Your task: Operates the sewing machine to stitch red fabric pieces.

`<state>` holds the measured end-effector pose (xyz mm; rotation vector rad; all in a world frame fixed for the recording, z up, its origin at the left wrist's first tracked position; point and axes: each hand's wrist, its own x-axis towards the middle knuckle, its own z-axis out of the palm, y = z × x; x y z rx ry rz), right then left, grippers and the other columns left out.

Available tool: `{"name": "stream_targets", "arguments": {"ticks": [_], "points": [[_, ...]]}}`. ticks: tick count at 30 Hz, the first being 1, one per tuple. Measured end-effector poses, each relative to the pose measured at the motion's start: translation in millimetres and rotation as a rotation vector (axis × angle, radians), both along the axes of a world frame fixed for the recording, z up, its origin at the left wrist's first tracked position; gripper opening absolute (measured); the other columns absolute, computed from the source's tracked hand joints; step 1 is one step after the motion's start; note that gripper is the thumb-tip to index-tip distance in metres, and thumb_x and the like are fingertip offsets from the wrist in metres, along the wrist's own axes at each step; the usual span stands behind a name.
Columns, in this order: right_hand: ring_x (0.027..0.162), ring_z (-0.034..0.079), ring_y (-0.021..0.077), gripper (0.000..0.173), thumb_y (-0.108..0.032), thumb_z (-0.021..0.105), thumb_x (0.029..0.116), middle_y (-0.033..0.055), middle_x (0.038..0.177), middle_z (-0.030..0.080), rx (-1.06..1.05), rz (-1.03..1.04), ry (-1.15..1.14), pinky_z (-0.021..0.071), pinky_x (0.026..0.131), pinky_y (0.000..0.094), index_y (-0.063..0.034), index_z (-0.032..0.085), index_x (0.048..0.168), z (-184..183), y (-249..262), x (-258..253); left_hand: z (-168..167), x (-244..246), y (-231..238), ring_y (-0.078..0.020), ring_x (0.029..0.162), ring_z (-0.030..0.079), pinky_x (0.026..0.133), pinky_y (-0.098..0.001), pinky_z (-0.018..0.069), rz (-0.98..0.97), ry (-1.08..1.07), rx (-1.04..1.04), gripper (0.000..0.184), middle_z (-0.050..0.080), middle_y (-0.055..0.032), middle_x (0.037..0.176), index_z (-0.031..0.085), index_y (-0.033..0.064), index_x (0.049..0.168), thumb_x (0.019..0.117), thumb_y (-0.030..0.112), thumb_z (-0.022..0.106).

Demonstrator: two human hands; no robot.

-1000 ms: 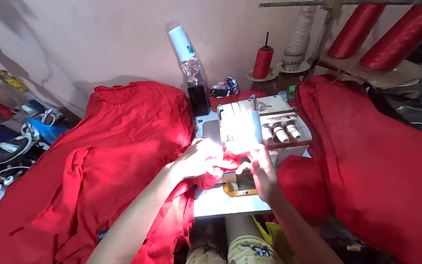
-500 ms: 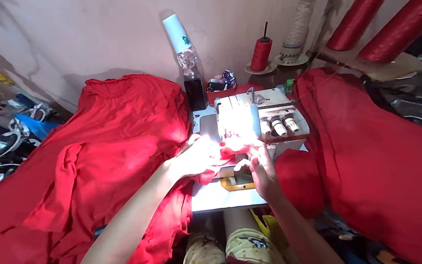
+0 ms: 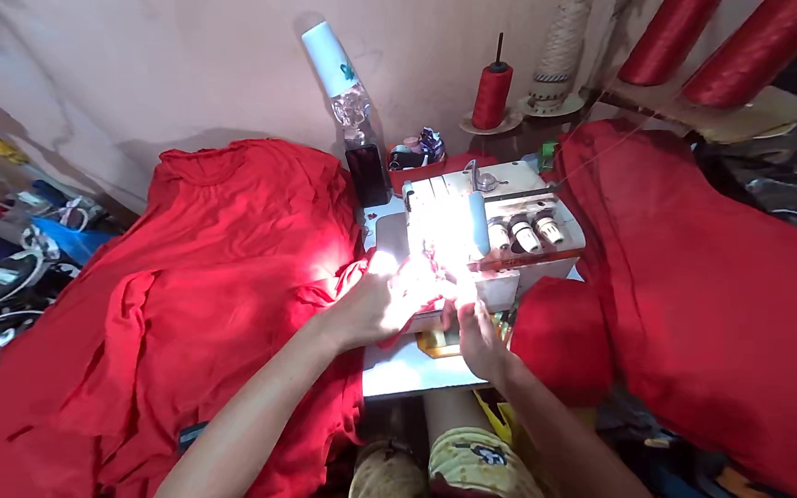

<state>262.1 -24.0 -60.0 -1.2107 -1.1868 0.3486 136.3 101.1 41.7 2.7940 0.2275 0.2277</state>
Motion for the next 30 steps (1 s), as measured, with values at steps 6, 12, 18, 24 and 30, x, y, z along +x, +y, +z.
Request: {"name": "stream_targets", "arguments": {"ticks": [6, 12, 18, 24, 30], "points": [[0.077, 0.053, -0.0054, 0.091, -0.066, 0.019, 0.1037, 0.0023, 0.088, 0.063, -0.062, 0.116, 0.13, 0.0466, 0.075, 0.0145, 0.0163, 0.058, 0.109, -1, -4, 11, 5, 27, 27, -0.0393, 0.131, 0.053, 0.111, -0.0692, 0.0303, 0.096, 0.487, 0.414, 0.026, 0.067, -0.0144, 0.121, 0.07, 0.0066, 0.118, 0.0935, 0.014, 0.064], [0.077, 0.057, -0.004, 0.095, -0.068, 0.016, 0.1027, 0.0047, 0.083, 0.065, -0.015, 0.094, 0.039, 0.0489, 0.077, 0.0159, 0.0151, 0.062, 0.103, -8, -5, 14, 5, 39, 25, -0.0399, 0.098, 0.067, 0.077, -0.0603, 0.0514, 0.065, 0.663, 0.276, 0.024, 0.069, -0.0204, 0.102, 0.07, 0.0003, 0.106, 0.0878, 0.015, 0.072], [0.08, 0.057, -0.0022, 0.088, -0.064, 0.017, 0.1047, 0.0045, 0.083, 0.065, -0.07, 0.099, 0.043, 0.0482, 0.078, 0.0173, 0.0103, 0.065, 0.097, -5, -6, 16, 19, 34, 11, -0.0357, 0.09, 0.068, 0.075, -0.0556, 0.0529, -0.012, 0.479, 0.144, 0.018, 0.069, -0.0184, 0.094, 0.072, -0.0002, 0.103, 0.0928, 0.015, 0.069], [0.076, 0.058, -0.0031, 0.099, -0.072, 0.017, 0.1002, 0.0063, 0.086, 0.067, -0.044, 0.12, 0.04, 0.0496, 0.075, 0.0163, 0.0164, 0.061, 0.112, -8, -3, 17, 25, 28, 20, -0.0283, 0.086, 0.067, 0.075, -0.0502, 0.0521, -0.055, 0.434, 0.029, 0.02, 0.069, -0.0144, 0.089, 0.072, 0.0028, 0.098, 0.0893, 0.021, 0.07], [0.072, 0.053, -0.0007, 0.079, -0.061, 0.021, 0.1051, -0.0031, 0.071, 0.055, -0.1, 0.189, 0.048, 0.0465, 0.074, 0.0206, 0.004, 0.062, 0.087, 11, 0, 14, 18, 7, 3, -0.0296, 0.1, 0.07, 0.088, -0.0497, 0.054, -0.059, 0.146, -0.048, 0.024, 0.072, -0.0178, 0.103, 0.072, -0.0013, 0.105, 0.0985, 0.018, 0.059]]}}
